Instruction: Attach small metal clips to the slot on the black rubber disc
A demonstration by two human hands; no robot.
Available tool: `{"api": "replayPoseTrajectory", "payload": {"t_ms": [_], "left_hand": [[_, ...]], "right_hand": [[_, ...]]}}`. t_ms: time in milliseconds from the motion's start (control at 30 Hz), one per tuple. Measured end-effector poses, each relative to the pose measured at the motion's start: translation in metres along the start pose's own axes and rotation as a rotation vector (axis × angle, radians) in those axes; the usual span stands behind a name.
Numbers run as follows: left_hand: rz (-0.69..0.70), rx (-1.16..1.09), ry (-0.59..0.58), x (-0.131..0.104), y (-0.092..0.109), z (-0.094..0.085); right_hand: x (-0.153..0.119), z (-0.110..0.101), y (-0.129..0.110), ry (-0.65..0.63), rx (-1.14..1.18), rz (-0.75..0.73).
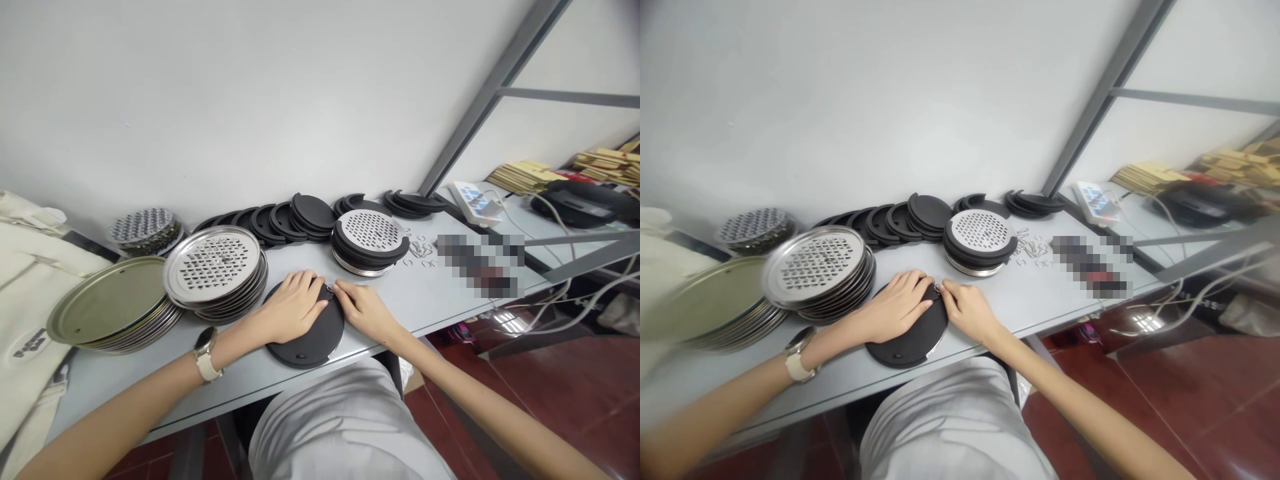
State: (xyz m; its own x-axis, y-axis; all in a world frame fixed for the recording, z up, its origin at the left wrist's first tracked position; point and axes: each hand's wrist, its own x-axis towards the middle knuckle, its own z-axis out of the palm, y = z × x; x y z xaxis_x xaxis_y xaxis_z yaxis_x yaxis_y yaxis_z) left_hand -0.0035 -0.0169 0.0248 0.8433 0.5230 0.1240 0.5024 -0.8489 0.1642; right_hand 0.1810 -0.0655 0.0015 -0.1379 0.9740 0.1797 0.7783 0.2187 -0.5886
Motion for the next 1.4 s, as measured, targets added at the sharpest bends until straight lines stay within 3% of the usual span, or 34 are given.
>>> {"api": "replayPoseTrajectory", "payload": {"t_ms": [1400], "left_hand": [[0.01, 0.061, -0.012, 0.0001, 0.0003, 0.0017]], "right_hand": [[-0.0042, 0.0063, 0.0091, 0.003, -0.247, -0.109]]}}
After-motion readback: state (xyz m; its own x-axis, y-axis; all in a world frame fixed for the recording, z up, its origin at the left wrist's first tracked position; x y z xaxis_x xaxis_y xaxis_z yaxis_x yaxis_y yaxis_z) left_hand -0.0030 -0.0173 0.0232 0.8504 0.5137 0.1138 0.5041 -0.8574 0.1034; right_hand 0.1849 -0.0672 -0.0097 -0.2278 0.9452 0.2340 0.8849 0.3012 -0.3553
